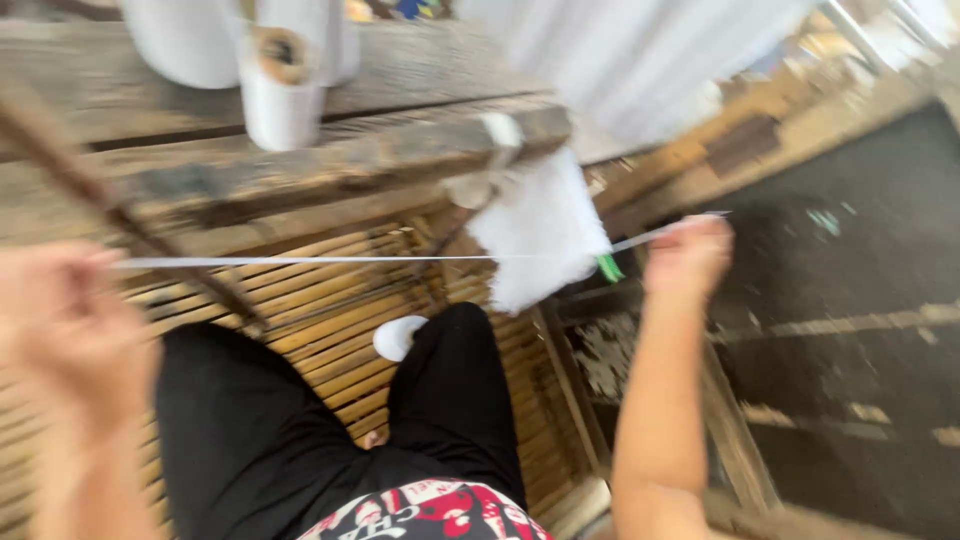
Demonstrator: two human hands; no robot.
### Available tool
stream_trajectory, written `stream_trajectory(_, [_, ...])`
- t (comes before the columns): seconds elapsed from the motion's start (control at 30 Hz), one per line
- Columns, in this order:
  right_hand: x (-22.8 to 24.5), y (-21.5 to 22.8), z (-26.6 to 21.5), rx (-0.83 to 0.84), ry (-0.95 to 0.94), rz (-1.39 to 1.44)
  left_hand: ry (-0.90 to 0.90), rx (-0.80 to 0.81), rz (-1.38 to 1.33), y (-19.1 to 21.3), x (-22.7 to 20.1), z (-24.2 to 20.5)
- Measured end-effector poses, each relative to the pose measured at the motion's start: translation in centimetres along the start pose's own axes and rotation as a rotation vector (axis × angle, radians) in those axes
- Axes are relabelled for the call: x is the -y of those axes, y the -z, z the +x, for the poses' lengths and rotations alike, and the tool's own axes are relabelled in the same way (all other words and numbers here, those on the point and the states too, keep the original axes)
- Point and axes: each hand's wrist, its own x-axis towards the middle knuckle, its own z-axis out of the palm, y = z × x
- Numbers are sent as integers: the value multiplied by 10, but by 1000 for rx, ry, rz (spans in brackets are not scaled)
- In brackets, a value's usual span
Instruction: Winding white thread from multiple spools onto a wooden frame in a workshop.
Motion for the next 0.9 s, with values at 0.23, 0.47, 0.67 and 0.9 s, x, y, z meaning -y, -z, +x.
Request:
stream_trajectory(0.23, [-5,-211,-232,481,822,-415,-377,-148,338,-65,-122,67])
stream_trajectory(0.47, [-139,-203,-233,717,944,-811,-407,-323,439,-104,-103,86])
stream_trajectory(0.67, [-209,-153,-228,746,713,-730,-440,-314,404,-83,-120,88])
stream_trajectory(0.9, [-136,-174,-281,799,-64,-325,-386,-291,102,-95,-135,63])
